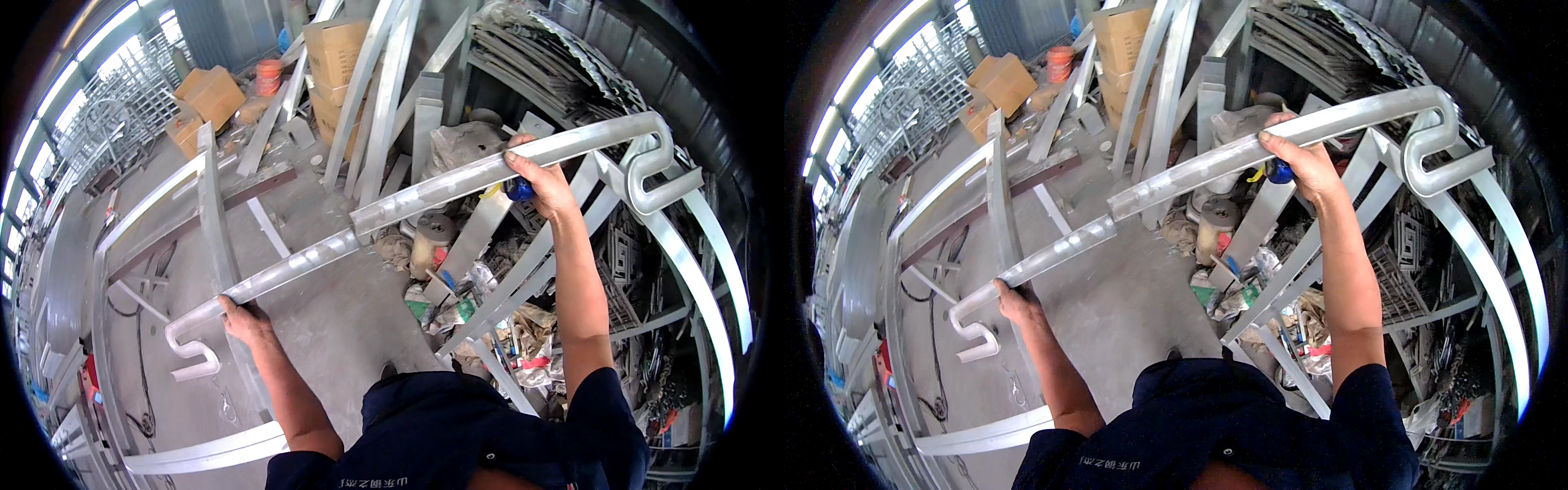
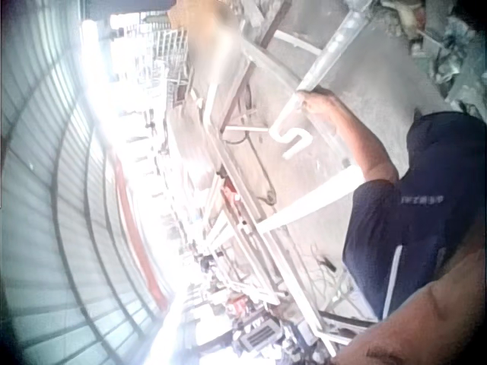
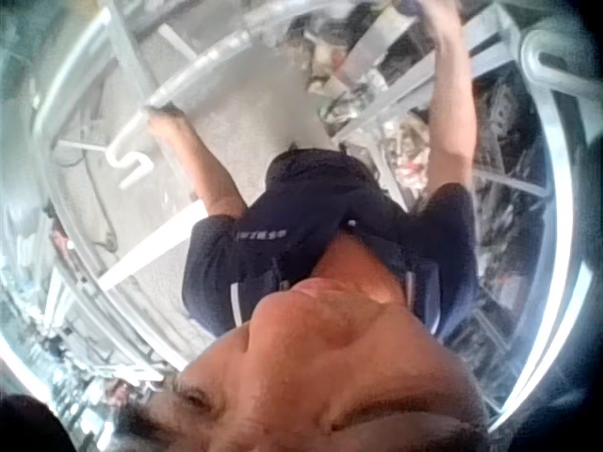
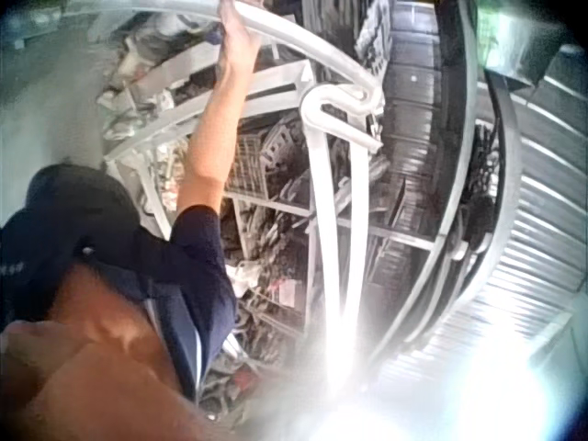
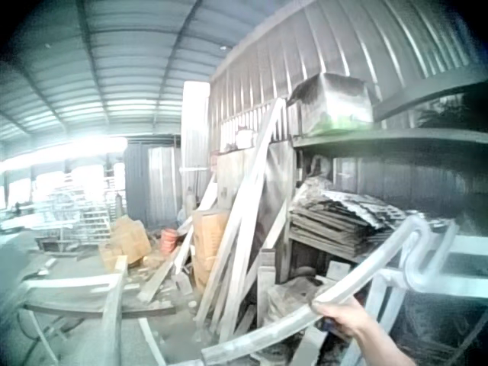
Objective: The person sorts through a pile of metal profiles and decorative pieces in a cluttered storage area. They repeatedly pick up items, measure them with a tape measure, and place them on the floor or back into the pile.
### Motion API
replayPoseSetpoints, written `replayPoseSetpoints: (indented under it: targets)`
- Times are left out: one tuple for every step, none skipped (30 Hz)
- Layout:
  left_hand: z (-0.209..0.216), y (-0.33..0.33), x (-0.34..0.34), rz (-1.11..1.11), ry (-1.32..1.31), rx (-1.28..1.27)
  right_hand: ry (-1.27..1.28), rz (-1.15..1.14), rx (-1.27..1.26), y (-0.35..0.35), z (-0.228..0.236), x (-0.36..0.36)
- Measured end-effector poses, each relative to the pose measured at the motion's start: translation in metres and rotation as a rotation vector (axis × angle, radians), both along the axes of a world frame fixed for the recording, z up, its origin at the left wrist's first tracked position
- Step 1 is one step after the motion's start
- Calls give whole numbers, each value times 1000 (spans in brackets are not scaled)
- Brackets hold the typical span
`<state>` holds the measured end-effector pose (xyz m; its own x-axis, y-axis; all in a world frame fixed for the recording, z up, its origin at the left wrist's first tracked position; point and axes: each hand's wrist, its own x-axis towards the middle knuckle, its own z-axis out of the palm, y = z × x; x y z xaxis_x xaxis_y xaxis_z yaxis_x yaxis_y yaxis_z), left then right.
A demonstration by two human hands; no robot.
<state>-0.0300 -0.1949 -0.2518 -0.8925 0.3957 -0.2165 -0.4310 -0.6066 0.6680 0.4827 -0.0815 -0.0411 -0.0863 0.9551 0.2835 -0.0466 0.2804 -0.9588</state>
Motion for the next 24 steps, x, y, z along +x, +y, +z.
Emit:
replayPoseSetpoints:
  targets:
    - [-4,0,-1,11,8,-57,12,-22,5,-2,6,-2]
    - [-12,0,-5,9,17,-111,29,-41,-10,1,6,5]
    - [-52,-12,-41,33,301,-290,6,-41,35,3,13,8]
    - [-51,-5,-36,2,227,-228,12,-59,10,5,12,11]
    - [-47,-1,-33,-15,150,-164,-23,-63,32,7,13,13]
    - [-43,3,-29,-27,70,-99,-33,-66,56,9,19,10]
    - [-33,2,-16,-14,75,-114,22,-21,23,13,19,10]
    - [-17,-1,-9,4,86,-138,59,-16,3,11,22,10]
    - [-22,-3,-16,0,76,-106,110,-21,7,10,21,6]
    - [-23,0,-18,-6,65,-76,139,-41,-6,9,24,7]
    - [-14,-3,-11,4,86,-94,232,-64,-62,8,23,6]
    - [-20,-1,-16,17,97,-115,325,-84,-117,8,22,5]
    - [-14,1,-13,36,94,-106,333,-137,-95,12,18,6]
    - [-6,2,-4,46,93,-108,378,-165,-100,11,14,10]
    - [3,3,6,41,112,-152,379,-204,-115,13,7,18]
    - [12,0,14,48,131,-190,379,-232,-126,14,6,18]
    - [17,2,20,53,150,-228,377,-233,-145,10,6,17]
    - [14,6,20,42,144,-219,365,-243,-118,10,0,17]
    - [14,1,18,50,137,-210,369,-232,-152,11,1,9]
    - [16,-1,16,59,130,-202,374,-220,-187,10,2,3]
    - [17,-3,15,24,138,-247,357,-212,-221,9,4,-3]
    - [13,-6,8,21,337,-455,367,-212,-211,8,5,-7]
    - [6,-6,4,6,534,-670,374,-225,-206,4,3,-7]
    - [-6,-2,6,-31,554,-594,381,-231,-203,1,1,-5]
